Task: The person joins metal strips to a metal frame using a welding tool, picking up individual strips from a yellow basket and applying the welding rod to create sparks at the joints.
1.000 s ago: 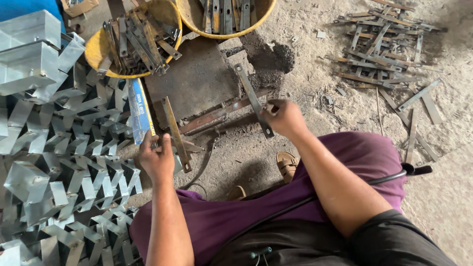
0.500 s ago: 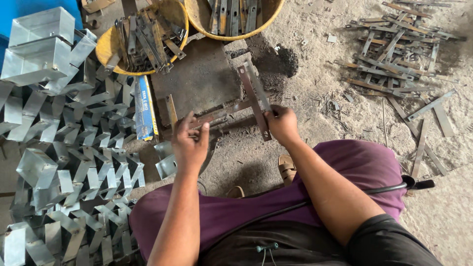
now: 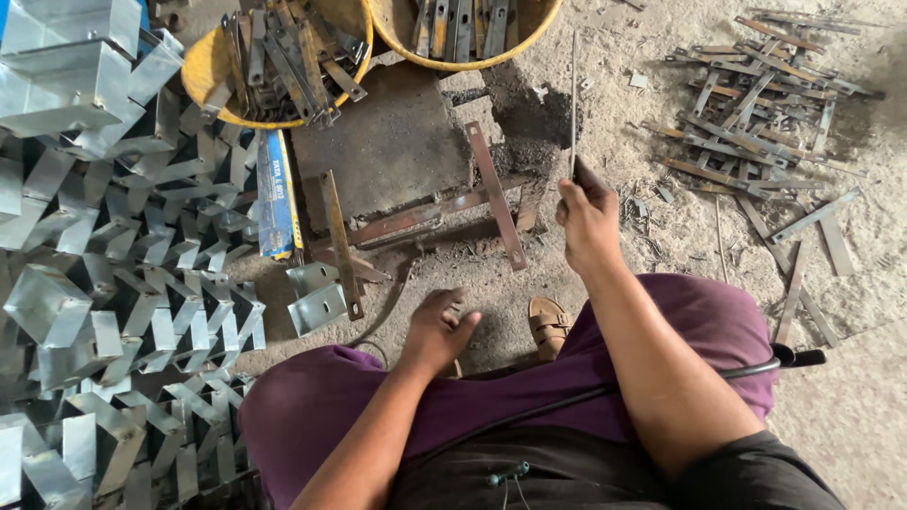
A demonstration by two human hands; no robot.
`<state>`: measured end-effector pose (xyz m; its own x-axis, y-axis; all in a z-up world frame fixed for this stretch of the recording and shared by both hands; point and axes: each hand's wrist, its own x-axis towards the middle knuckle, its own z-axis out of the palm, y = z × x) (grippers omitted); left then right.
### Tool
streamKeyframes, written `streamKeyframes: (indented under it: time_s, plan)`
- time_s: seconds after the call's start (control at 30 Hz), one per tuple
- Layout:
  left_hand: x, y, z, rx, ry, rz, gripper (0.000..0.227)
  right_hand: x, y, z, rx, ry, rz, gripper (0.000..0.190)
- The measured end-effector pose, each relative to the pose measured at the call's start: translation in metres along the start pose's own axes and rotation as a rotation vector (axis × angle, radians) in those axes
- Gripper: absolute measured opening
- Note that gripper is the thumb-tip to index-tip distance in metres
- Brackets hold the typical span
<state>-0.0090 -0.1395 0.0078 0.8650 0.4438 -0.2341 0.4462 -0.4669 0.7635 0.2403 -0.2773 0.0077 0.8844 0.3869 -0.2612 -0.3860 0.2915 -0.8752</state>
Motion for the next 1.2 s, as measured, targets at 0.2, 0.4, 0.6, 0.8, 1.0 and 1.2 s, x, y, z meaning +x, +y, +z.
streamKeyframes:
  time_s: [0.2, 0.4, 0.6, 0.8, 1.0, 1.2]
  plan:
    - [0.022, -0.034, 0.02, 0.064, 0.002, 0.18, 0.045, -0.024, -0.012, 0.036, -0.398, 0.031, 0.273, 0.042]
    - [0.031, -0.055, 0.027, 0.048, -0.051, 0.041, 0.046, -0.029, 0.033, 0.031, -0.845, -0.01, -0.099, 0.049]
    - [0.035, -0.059, 0.029, 0.12, -0.012, 0.146, 0.044, -0.024, 0.054, 0.029, -1.041, -0.023, -0.259, 0.049]
    - [0.033, -0.038, 0.017, 0.092, -0.197, -0.121, 0.049, -0.022, 0.057, 0.031, -1.108, -0.029, -0.225, 0.051]
    - [0.034, -0.04, 0.018, 0.104, -0.141, 0.008, 0.046, -0.028, 0.054, 0.034, -1.102, -0.046, -0.213, 0.055]
    - [0.035, -0.046, 0.022, 0.07, -0.125, 0.042, 0.048, -0.035, 0.053, 0.039, -1.031, 0.014, -0.251, 0.05]
